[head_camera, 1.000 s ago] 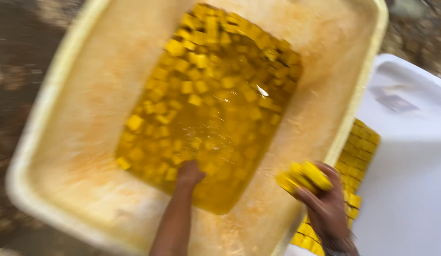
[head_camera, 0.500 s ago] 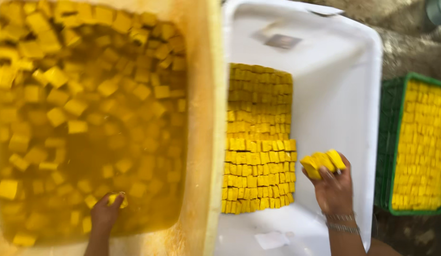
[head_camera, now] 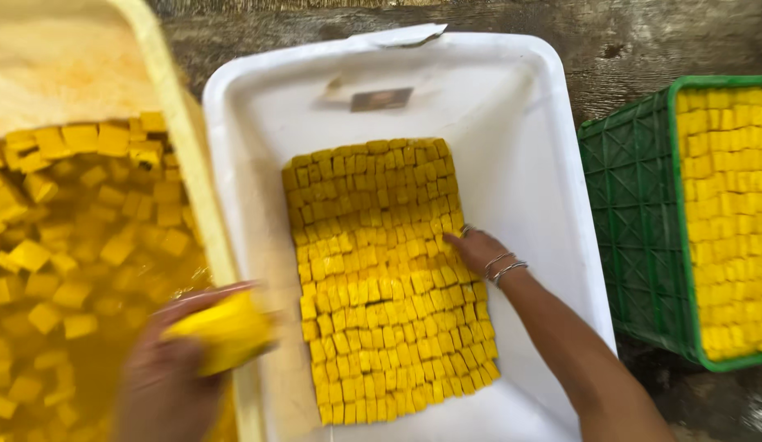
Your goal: The person repeatedly scoops yellow cubes from a water-filled tub and arranges them in neat rows in a white tray. The hands work continuously, transferring cubes and aligning them into a grid pattern.
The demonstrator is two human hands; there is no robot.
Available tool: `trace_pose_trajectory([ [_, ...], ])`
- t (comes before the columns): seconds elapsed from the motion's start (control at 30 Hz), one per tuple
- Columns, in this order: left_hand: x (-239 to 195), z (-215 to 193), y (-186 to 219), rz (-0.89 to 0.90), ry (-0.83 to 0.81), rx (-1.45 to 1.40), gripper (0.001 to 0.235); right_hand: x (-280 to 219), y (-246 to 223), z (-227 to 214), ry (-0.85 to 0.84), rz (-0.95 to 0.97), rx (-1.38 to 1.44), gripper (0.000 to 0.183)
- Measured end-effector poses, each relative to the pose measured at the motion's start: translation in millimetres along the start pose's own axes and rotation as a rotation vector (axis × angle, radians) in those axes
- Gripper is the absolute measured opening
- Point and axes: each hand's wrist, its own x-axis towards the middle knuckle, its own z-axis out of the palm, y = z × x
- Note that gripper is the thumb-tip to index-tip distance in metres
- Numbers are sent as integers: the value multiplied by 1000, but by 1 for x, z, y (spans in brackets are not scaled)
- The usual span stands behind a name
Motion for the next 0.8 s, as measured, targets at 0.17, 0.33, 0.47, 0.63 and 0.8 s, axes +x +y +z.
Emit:
trace_pose_trajectory([
  [0.17, 104, 93, -149, -514, 71, 274, 41, 25, 17, 35, -184, -134, -191, 31],
  [0.33, 151, 97, -313, -457, 74, 901, 43, 27, 17, 41, -301, -171, -229, 48],
  [0.47, 149, 81, -394, -391, 6, 1306, 48, 32, 19, 33, -282, -222, -157, 62],
  [0.63, 128, 80, -439, -570, -51, 1380, 49, 26, 24, 56, -334, -80, 95, 56],
  [0.8, 150, 83, -445, -558, -123, 1260, 70, 49, 35, 41, -289, -70, 251, 64],
])
